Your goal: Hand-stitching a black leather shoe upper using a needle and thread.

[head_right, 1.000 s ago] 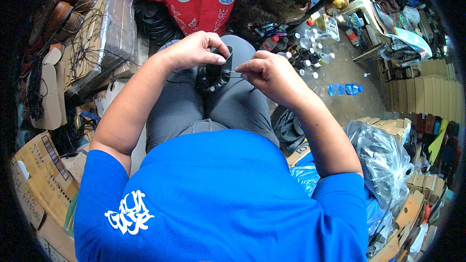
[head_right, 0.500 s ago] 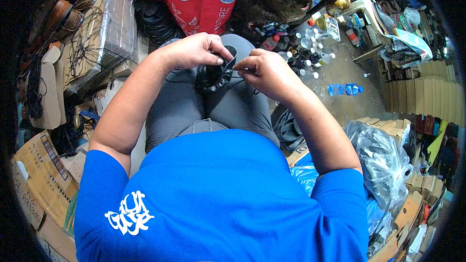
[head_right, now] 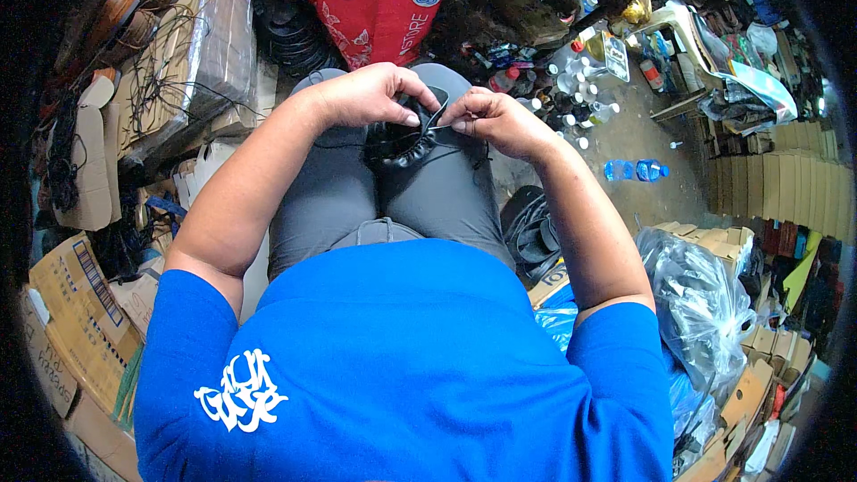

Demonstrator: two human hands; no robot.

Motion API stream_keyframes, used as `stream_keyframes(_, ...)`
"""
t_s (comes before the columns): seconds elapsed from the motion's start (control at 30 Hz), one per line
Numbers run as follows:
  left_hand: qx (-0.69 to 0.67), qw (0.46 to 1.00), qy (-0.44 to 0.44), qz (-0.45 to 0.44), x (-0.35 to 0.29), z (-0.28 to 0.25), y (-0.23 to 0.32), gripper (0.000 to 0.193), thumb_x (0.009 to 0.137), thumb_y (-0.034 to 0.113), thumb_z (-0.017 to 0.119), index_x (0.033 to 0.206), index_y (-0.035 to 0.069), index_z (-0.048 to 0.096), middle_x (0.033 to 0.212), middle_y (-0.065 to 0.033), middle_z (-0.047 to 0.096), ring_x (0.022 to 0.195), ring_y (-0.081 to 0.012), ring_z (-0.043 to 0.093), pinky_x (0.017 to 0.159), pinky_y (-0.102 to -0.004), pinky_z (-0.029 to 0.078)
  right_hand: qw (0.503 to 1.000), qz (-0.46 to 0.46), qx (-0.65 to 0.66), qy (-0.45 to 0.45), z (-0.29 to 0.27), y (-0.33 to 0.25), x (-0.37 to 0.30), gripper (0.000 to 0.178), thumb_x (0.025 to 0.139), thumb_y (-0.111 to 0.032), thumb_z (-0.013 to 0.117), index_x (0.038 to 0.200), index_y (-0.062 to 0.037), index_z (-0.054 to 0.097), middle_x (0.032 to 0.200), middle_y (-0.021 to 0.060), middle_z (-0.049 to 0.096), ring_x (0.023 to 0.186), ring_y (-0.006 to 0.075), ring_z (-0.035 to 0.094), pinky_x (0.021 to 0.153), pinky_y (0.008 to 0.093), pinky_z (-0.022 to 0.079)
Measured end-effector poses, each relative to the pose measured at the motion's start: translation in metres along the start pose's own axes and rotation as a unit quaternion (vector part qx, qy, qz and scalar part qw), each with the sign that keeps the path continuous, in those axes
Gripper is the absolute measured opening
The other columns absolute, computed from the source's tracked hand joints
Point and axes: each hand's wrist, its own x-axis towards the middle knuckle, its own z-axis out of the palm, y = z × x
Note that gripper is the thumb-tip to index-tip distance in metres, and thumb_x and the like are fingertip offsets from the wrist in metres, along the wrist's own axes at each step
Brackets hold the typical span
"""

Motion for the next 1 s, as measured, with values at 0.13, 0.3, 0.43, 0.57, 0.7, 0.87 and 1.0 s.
stream_keyframes(0.13, -0.005, 1.000, 0.007, 0.001, 0.002, 0.001, -0.006, 0.034, 0.074, 0.002, 0.068, 0.108, 0.006, 0.066, 0.097, -0.0081, 0.065, 0.094, -0.0173, 0.060, 0.087, -0.0305, 0.045, 0.998, 0.005, 0.058, -0.014, -0.001, 0.011, 0.004, 0.015, 0.083, -0.009, 0.064, 0.097, -0.0078, 0.070, 0.093, 0.0013, 0.059, 0.096, 0.0140, 0.053, 0.089, 0.0285, 0.041)
stream_keyframes(0.3, 0.004, 1.000, 0.027, 0.003, 0.002, 0.004, -0.009, 0.033, 0.073, 0.002, 0.069, 0.106, 0.006, 0.067, 0.095, -0.0083, 0.066, 0.094, -0.0169, 0.060, 0.087, -0.0304, 0.045, 0.999, 0.003, 0.039, 0.037, 0.013, 0.001, 0.000, 0.016, 0.082, -0.009, 0.066, 0.097, -0.0083, 0.072, 0.087, -0.0003, 0.060, 0.089, 0.0112, 0.056, 0.084, 0.0262, 0.043)
stream_keyframes(0.43, 0.076, 0.989, 0.123, 0.008, -0.009, 0.013, -0.005, 0.040, 0.071, 0.002, 0.069, 0.110, 0.007, 0.063, 0.102, -0.0111, 0.062, 0.097, -0.0223, 0.059, 0.088, -0.0336, 0.046, 0.991, -0.030, -0.009, 0.134, 0.034, -0.003, -0.011, 0.016, 0.079, -0.008, 0.070, 0.094, -0.0122, 0.072, 0.080, -0.0014, 0.057, 0.075, 0.0085, 0.053, 0.071, 0.0252, 0.044)
stream_keyframes(0.57, 0.231, 0.946, 0.225, -0.027, -0.062, 0.027, 0.004, 0.040, 0.072, -0.002, 0.063, 0.111, 0.006, 0.057, 0.105, -0.0144, 0.054, 0.099, -0.0296, 0.057, 0.087, -0.0383, 0.046, 0.966, -0.120, -0.178, 0.148, 0.035, -0.021, -0.020, 0.026, 0.074, -0.003, 0.069, 0.096, -0.0162, 0.071, 0.075, 0.0049, 0.054, 0.073, 0.0193, 0.056, 0.067, 0.0301, 0.046)
stream_keyframes(0.7, 0.264, 0.938, 0.219, -0.044, -0.096, 0.024, 0.008, 0.033, 0.073, -0.006, 0.057, 0.105, 0.005, 0.059, 0.101, -0.0144, 0.052, 0.096, -0.0302, 0.056, 0.083, -0.0383, 0.046, 0.926, -0.159, -0.289, 0.185, 0.045, -0.022, -0.028, 0.033, 0.073, -0.002, 0.066, 0.101, -0.0177, 0.068, 0.073, 0.0056, 0.053, 0.072, 0.0231, 0.054, 0.064, 0.0363, 0.043)
stream_keyframes(0.87, 0.158, 0.936, 0.313, -0.041, -0.099, 0.053, 0.027, 0.026, 0.074, -0.008, 0.055, 0.093, 0.005, 0.065, 0.087, -0.0116, 0.054, 0.080, -0.0255, 0.057, 0.077, -0.0350, 0.045, 0.889, -0.164, -0.361, 0.230, 0.067, -0.024, -0.036, 0.045, 0.072, -0.002, 0.064, 0.114, -0.0173, 0.062, 0.077, 0.0044, 0.051, 0.073, 0.0223, 0.052, 0.071, 0.0358, 0.040)
stream_keyframes(1.0, 0.306, 0.882, 0.357, -0.021, -0.089, 0.068, 0.011, 0.017, 0.076, 0.003, 0.063, 0.090, 0.009, 0.068, 0.076, -0.0071, 0.055, 0.075, -0.0216, 0.057, 0.071, -0.0351, 0.043, 0.882, -0.168, -0.371, 0.239, 0.075, -0.027, -0.037, 0.045, 0.072, -0.001, 0.064, 0.114, -0.0169, 0.062, 0.077, 0.0047, 0.051, 0.074, 0.0220, 0.052, 0.072, 0.0359, 0.039)
